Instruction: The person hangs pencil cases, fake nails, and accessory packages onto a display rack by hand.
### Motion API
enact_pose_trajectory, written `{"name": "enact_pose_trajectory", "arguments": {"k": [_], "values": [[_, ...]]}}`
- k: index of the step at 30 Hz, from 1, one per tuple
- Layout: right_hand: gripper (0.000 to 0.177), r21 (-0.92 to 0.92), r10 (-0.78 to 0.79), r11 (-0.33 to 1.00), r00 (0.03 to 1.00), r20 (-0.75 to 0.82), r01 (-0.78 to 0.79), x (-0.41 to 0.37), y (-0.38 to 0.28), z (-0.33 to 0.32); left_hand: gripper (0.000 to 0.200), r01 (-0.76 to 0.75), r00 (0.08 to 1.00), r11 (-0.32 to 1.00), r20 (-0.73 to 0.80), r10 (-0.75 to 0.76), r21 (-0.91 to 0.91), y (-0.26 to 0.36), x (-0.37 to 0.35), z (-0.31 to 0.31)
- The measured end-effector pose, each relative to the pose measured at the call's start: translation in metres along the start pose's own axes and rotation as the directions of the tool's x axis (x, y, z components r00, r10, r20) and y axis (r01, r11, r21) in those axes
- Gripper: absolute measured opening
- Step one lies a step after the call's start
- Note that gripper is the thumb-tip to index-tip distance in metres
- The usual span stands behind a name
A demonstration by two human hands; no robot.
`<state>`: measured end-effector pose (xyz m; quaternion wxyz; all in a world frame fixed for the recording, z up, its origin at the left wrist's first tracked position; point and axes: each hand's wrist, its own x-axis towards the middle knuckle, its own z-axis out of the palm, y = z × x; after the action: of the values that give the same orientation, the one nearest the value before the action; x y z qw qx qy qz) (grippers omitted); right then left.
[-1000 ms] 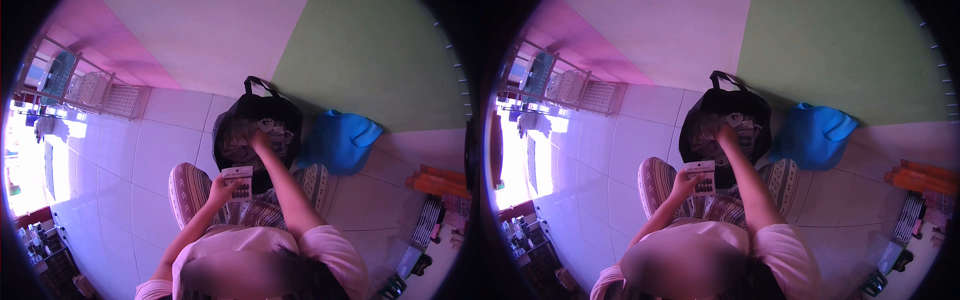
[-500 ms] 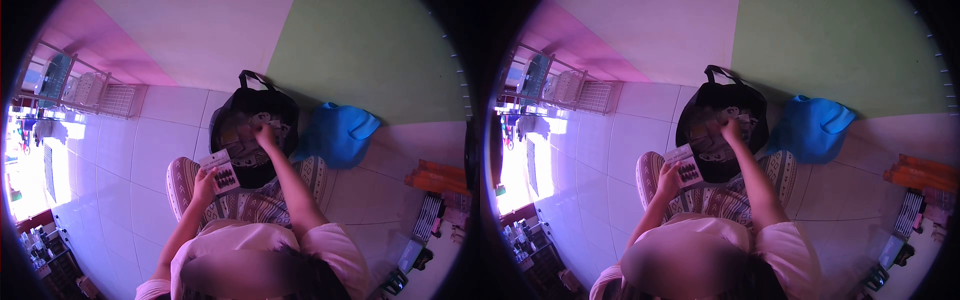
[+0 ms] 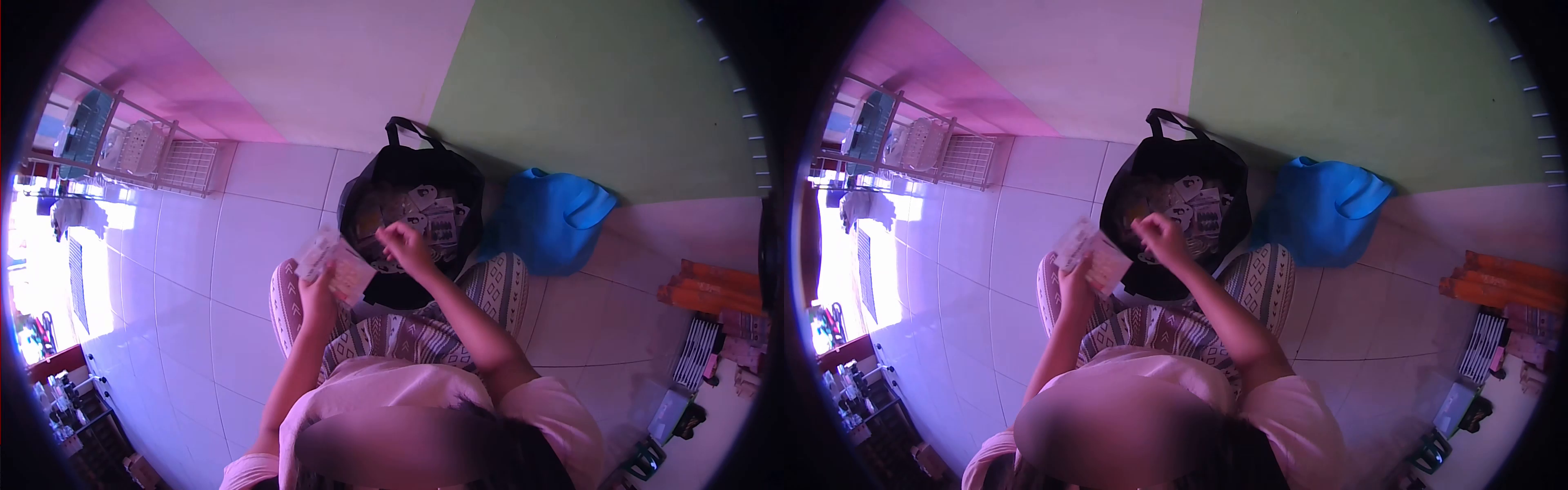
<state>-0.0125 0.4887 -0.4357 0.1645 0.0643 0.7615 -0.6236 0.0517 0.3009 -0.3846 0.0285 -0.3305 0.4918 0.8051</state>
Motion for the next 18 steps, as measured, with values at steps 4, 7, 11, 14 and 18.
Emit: {"name": "enact_pose_trajectory", "arguments": {"k": [4,7,11,14,18], "values": [[0.034,-0.503,-0.091,0.863,0.967,-0.24,-0.044,0.062,0.064,0.026,0.036,-0.09,0.984,0.994,-0.158,0.078,-0.07,0.014,0.005,-0.029],[0.034,-0.72,-0.013,0.688,0.99,-0.142,-0.095,0.087,0.07,0.043,0.035,-0.112,0.982,0.99,-0.162,0.098,-0.082,0.026,0.003,-0.041],[0.032,-0.884,-0.205,0.466,0.968,-0.145,-0.033,0.116,0.142,0.075,0.034,-0.142,0.974,0.985,-0.189,0.122,-0.097,0.029,0.001,-0.044],[0.036,-0.918,-0.269,0.393,0.947,-0.176,-0.059,0.09,0.122,0.081,0.033,-0.161,0.969,0.984,-0.202,0.143,-0.077,0.026,0.0,-0.047],[0.057,-0.815,-0.137,0.554,0.947,-0.29,-0.169,0.039,0.077,0.073,0.034,-0.151,0.973,0.986,-0.186,0.136,-0.071,0.029,0.0,-0.047]]}}
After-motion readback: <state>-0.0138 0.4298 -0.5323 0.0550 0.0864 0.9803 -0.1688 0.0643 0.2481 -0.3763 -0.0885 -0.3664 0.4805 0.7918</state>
